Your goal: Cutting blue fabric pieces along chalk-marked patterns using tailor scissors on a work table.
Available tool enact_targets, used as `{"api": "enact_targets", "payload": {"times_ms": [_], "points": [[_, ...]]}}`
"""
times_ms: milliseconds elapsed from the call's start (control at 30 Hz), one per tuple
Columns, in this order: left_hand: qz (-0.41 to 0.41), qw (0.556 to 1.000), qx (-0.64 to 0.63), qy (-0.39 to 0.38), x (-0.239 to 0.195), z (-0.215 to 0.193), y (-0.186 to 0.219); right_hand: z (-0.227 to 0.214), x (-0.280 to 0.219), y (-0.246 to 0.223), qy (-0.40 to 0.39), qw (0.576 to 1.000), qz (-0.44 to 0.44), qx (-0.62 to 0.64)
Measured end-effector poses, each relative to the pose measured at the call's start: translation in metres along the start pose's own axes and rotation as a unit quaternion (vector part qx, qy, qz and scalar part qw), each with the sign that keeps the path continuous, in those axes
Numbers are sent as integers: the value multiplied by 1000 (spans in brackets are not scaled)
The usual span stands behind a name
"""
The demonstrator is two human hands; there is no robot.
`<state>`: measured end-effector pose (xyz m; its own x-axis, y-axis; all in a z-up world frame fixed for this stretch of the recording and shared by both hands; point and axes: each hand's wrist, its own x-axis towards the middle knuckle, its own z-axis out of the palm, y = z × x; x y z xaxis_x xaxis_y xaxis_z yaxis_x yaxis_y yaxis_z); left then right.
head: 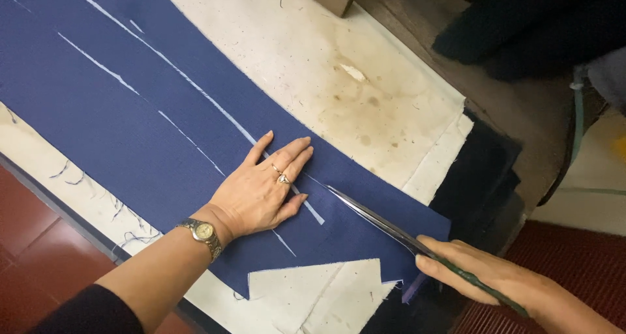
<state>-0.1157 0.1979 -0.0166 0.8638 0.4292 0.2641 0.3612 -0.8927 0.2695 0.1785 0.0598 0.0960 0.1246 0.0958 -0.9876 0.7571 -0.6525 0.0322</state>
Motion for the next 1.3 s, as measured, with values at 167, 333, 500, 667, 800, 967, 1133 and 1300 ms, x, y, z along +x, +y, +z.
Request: {"api": "enact_targets", "payload": {"times_ms": [167,333,500,667,800,967,1133,1300], "points": [[3,1000,11,3,-2,1,-1,9,22,3,-4,978,-190,85],[3,1000,20,2,-2,2,-1,18,50,24,77,969,-231,34],[15,1000,-3,8,-7,-5,-8,9,17,44,8,951,-304,-55],[10,1000,9,11,-18,-29,-47,5,9,-9,-11,1000,-21,1],[26,998,64,-9,-23,-29,-70,6,9,-19,16,999,6,35],[30,998,60,-3,-23,-25,-75,11,27,-15,43,982,-182,0],[29,998,46,11,-23,-25,-75,20,46,-5,67,982,-175,24],[29,999,38,15,-25,-23,-76,5,-15,-46,28,994,66,82]]}}
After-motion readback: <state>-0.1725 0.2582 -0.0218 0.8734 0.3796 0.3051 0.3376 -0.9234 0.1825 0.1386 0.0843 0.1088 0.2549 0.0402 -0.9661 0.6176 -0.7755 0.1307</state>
